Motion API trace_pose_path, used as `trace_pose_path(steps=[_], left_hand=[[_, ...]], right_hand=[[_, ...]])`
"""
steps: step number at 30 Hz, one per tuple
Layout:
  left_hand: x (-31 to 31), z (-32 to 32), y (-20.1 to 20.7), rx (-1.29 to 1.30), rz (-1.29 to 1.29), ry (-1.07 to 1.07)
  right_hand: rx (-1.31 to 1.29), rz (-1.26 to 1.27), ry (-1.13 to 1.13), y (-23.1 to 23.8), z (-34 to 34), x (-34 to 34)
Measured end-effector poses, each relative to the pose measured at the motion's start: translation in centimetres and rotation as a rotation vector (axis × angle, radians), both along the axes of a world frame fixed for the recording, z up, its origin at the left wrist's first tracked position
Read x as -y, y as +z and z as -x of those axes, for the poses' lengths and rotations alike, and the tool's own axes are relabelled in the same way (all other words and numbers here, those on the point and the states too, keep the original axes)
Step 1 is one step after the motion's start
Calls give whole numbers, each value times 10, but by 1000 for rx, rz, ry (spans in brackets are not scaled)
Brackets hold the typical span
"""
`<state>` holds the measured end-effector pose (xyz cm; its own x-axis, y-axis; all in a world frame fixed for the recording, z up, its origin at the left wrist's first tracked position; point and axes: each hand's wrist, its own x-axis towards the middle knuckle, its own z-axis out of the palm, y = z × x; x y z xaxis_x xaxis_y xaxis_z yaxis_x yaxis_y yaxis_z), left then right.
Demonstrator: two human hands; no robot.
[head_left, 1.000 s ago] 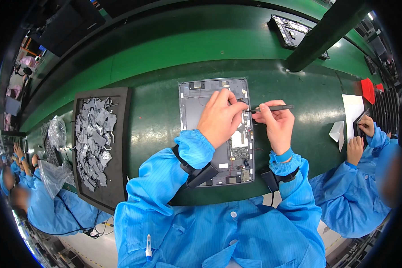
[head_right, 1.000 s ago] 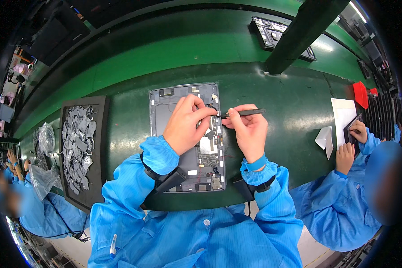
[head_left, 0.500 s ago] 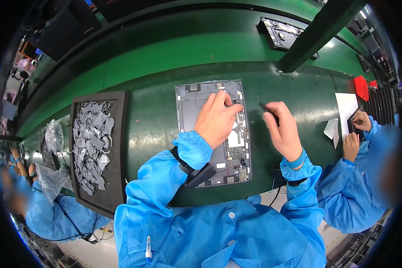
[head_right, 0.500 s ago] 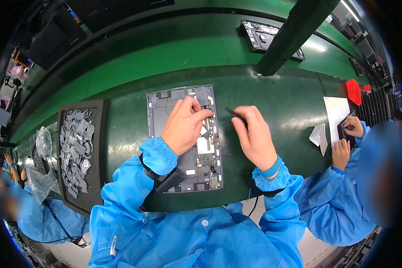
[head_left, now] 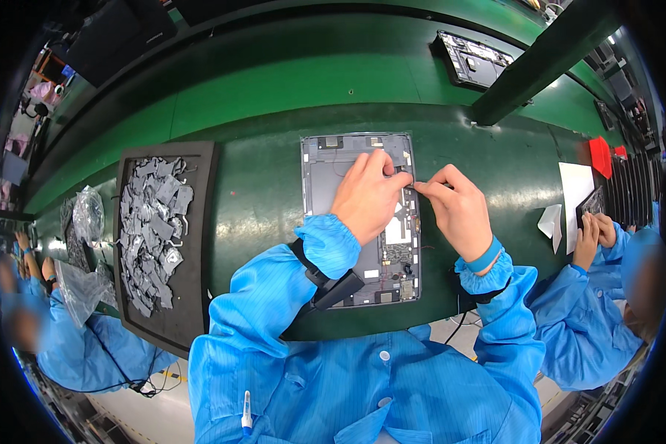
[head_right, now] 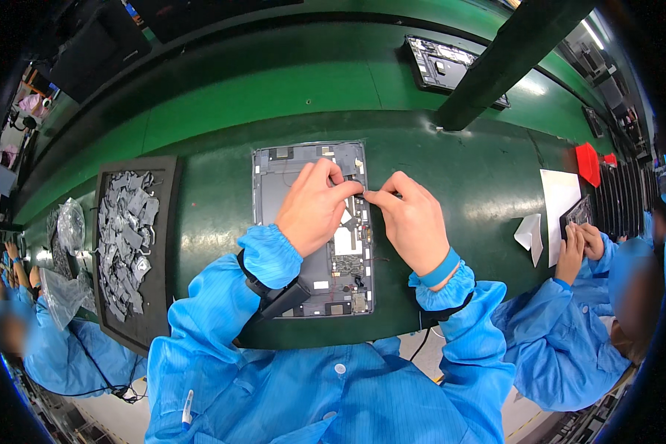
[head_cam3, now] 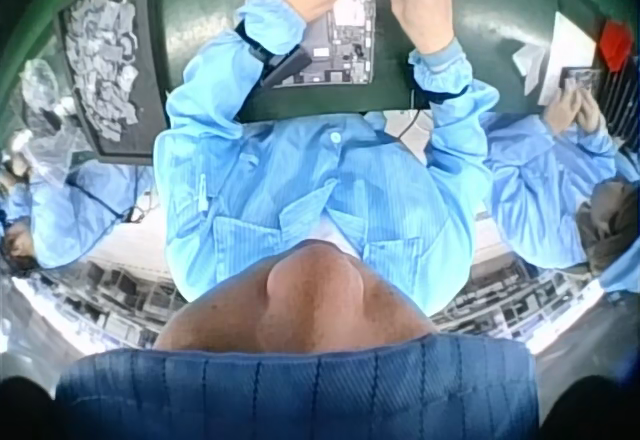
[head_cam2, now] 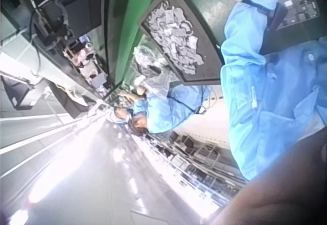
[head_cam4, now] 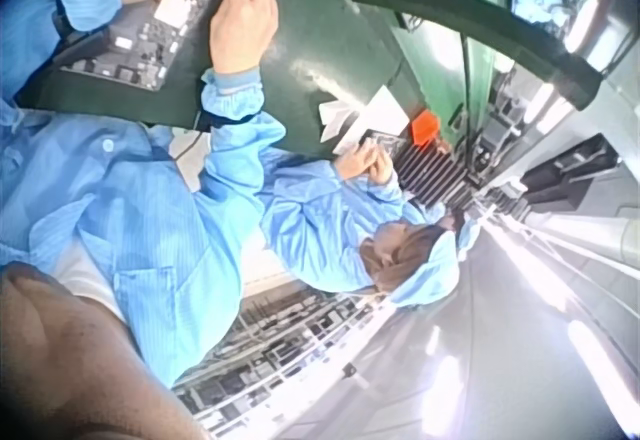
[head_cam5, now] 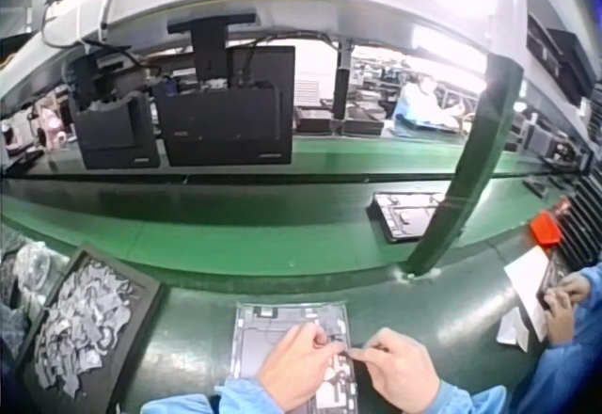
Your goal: Assembling the internal components of a laptop or tablet on a manufacturing belt.
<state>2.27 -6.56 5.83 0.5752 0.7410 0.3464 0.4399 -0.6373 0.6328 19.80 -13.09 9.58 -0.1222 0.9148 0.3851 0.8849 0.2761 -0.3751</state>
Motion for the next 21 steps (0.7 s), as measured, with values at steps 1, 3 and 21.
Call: trace_pose_path(steps=[1, 3, 21], left_hand=[[0, 0, 0, 1, -9, -5], [0, 0, -1, 1, -20, -8], [31, 112, -9, -92, 102, 393]], right_hand=[[-10, -2, 6, -1, 2, 0], [-21, -7, 13, -2, 5, 0], [-563, 534, -168, -17, 7, 14]])
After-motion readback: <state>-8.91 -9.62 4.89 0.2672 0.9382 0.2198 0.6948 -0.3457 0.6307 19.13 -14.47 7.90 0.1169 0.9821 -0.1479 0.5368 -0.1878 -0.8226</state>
